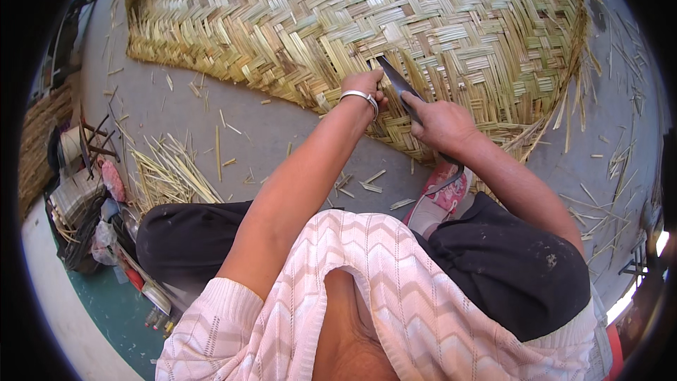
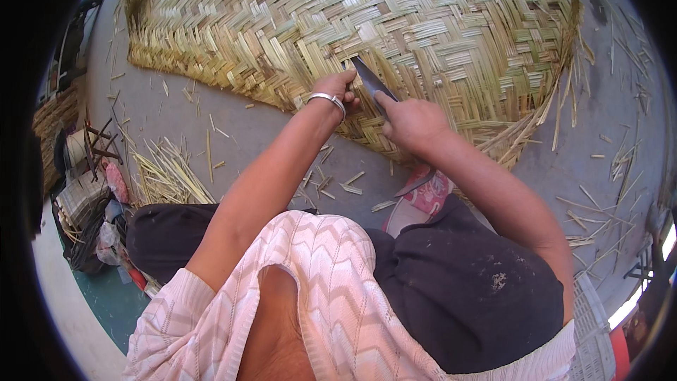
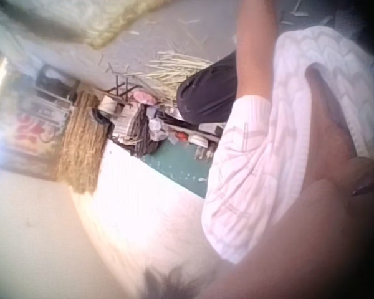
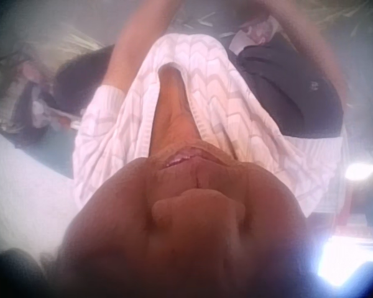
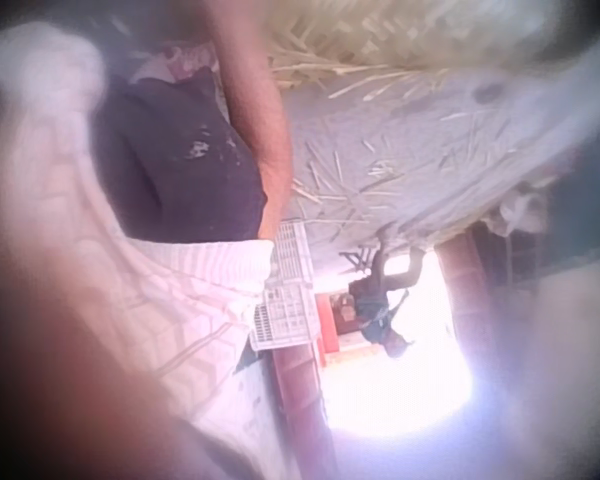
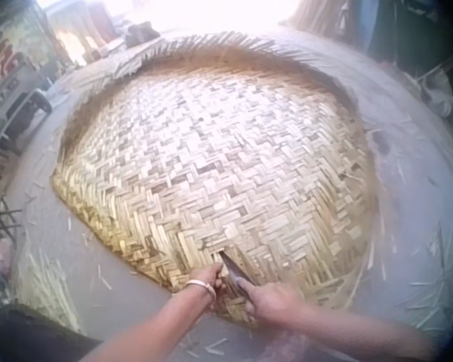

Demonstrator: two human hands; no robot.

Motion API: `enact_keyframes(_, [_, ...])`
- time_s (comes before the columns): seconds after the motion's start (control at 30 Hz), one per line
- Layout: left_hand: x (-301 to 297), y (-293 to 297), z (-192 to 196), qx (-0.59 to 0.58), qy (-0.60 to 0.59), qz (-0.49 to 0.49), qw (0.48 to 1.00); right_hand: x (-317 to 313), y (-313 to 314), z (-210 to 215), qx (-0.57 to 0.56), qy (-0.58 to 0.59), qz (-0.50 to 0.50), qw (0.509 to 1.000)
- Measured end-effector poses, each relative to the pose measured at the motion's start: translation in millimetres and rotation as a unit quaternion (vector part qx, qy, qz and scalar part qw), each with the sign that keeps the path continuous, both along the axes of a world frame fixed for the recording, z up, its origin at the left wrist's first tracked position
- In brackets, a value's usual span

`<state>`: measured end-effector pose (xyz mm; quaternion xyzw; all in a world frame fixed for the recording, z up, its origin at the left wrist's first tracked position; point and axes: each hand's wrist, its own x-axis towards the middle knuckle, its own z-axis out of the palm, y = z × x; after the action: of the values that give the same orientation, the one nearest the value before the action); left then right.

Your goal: The person uses a curved knife to trim the edges of a large woven mat on the floor. They repeatedly cut protruding strands and occasionally adjust the mat's position to continue trimming.

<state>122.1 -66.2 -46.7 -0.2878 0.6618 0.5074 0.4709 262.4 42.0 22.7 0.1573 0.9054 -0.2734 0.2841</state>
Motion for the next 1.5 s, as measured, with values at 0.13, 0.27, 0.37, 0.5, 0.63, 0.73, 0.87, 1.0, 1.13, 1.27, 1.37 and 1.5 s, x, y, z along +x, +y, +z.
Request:
enact_keyframes(0.13, [-9, -19, 7, 0.056, 0.03, -0.125, 0.99, 0, 0, -3, 0.016, 0.004, 0.011, 1.0])
enact_keyframes(0.27, [-18, -33, 10, -0.002, 0.171, -0.348, 0.922, 1, -2, -2, 0.024, 0.004, 0.02, 0.999])
enact_keyframes(0.37, [-18, -35, 7, -0.06, 0.292, -0.416, 0.859, -1, -3, 1, 0.035, 0.004, 0.03, 0.999])
enact_keyframes(0.5, [-14, -36, 6, -0.131, 0.359, -0.461, 0.801, -1, 2, 16, 0.041, 0.0, 0.059, 0.997])
enact_keyframes(0.63, [-12, -28, 3, -0.204, 0.377, -0.512, 0.745, 16, 20, 50, 0.08, -0.039, 0.104, 0.991])
enact_keyframes(0.73, [-10, -23, 3, -0.222, 0.385, -0.532, 0.721, 28, 33, 81, 0.072, -0.056, 0.107, 0.99])
enact_keyframes(0.87, [-9, -24, 4, -0.227, 0.384, -0.527, 0.724, 36, 56, 113, -0.078, -0.015, -0.022, 0.997])
enact_keyframes(1.0, [-3, -26, 4, -0.161, 0.411, -0.432, 0.787, 44, 60, 118, -0.394, 0.011, -0.282, 0.875])
enact_keyframes(1.13, [11, -8, -3, 0.019, 0.379, -0.321, 0.868, 61, 51, 116, -0.503, 0.004, -0.341, 0.794])
enact_keyframes(1.27, [19, 2, -4, 0.055, 0.258, -0.317, 0.911, 73, 37, 114, -0.529, -0.034, -0.362, 0.767])
enact_keyframes(1.37, [21, 2, -2, 0.005, 0.293, -0.373, 0.88, 78, 30, 113, -0.544, -0.069, -0.34, 0.764])
enact_keyframes(1.5, [26, -3, 4, 0.003, 0.297, -0.335, 0.894, 81, 22, 114, -0.593, -0.125, -0.322, 0.727])
